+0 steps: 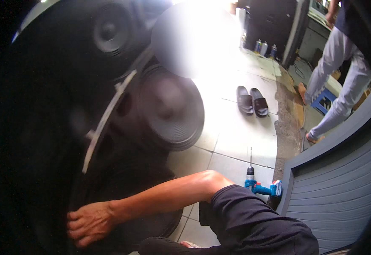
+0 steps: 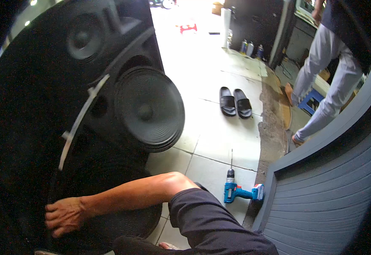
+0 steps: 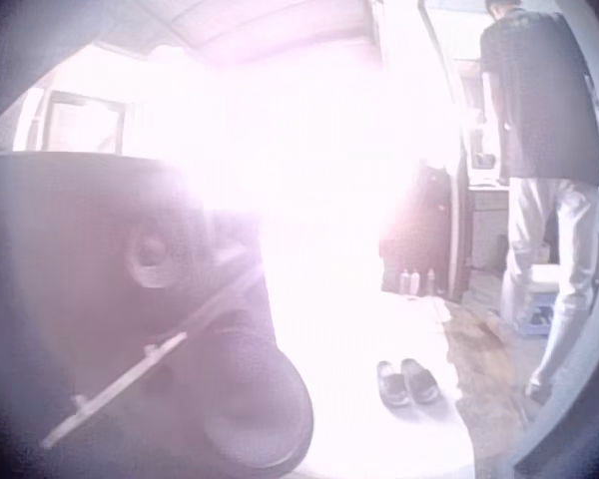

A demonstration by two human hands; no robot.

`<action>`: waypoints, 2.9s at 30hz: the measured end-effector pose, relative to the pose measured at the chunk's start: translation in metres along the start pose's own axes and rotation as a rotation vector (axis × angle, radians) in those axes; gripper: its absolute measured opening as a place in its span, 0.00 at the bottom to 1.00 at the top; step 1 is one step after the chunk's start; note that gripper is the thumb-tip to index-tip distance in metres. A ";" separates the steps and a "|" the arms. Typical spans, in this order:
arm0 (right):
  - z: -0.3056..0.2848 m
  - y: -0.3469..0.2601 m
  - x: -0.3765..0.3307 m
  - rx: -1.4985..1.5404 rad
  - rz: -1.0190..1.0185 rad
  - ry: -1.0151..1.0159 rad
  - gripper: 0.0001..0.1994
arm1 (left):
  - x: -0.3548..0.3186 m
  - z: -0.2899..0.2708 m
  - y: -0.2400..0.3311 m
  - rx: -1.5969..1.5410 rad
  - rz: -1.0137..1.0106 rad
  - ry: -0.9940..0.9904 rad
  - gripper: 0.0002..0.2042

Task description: The person uses a cordless drill to fasten screws into a large black speaker cabinet. They reposition the speaker, insert a speaker cone into the cabinet, and continue securing the assembly with screws.

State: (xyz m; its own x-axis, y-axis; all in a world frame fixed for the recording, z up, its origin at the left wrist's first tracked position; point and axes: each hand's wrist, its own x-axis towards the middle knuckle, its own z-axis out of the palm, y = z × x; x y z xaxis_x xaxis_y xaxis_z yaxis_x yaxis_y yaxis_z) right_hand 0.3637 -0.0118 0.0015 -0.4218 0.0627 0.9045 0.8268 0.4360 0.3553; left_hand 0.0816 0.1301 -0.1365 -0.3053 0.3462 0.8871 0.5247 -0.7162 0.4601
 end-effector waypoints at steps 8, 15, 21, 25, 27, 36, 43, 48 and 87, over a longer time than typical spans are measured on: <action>-0.301 -0.037 -0.235 -0.320 1.615 -0.143 0.21 | -0.114 0.049 0.198 -0.323 0.077 -0.558 0.29; -0.350 -0.266 -0.331 -0.995 2.462 -0.745 0.43 | -0.220 0.076 0.313 -0.525 -0.183 -1.457 0.29; -0.350 -0.333 -0.353 -0.611 3.025 -0.403 0.47 | -0.225 0.105 0.363 -0.495 -0.254 -2.021 0.30; -0.355 -0.315 -0.363 -0.562 2.929 -0.260 0.46 | -0.201 0.123 0.378 -0.445 -0.170 -2.253 0.31; -0.362 -0.313 -0.372 -0.564 2.840 -0.220 0.46 | -0.191 0.127 0.379 -0.411 -0.148 -2.345 0.31; -0.469 -0.150 -0.409 -0.176 2.390 -0.020 0.44 | -0.183 0.136 0.379 -0.289 -0.183 -2.466 0.32; -0.519 -0.058 -0.456 -0.341 2.227 -0.856 0.51 | -0.245 0.186 0.469 -0.576 0.038 -2.512 0.28; -0.529 -0.024 -0.463 -0.014 2.361 -0.991 0.51 | -0.254 0.242 0.573 -0.602 0.091 -2.578 0.25; -0.651 0.170 -0.461 -0.347 2.000 -1.148 0.39 | -0.235 0.305 0.671 -0.904 1.025 -2.159 0.25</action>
State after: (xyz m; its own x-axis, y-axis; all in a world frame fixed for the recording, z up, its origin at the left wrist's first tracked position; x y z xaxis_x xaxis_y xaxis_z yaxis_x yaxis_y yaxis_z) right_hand 0.9406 -0.5513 -0.2013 0.8385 0.4104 -0.3586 0.2835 -0.8904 -0.3561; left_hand 0.7478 -0.2466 -0.0248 0.7530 -0.6347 -0.1735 -0.4993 -0.7229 0.4776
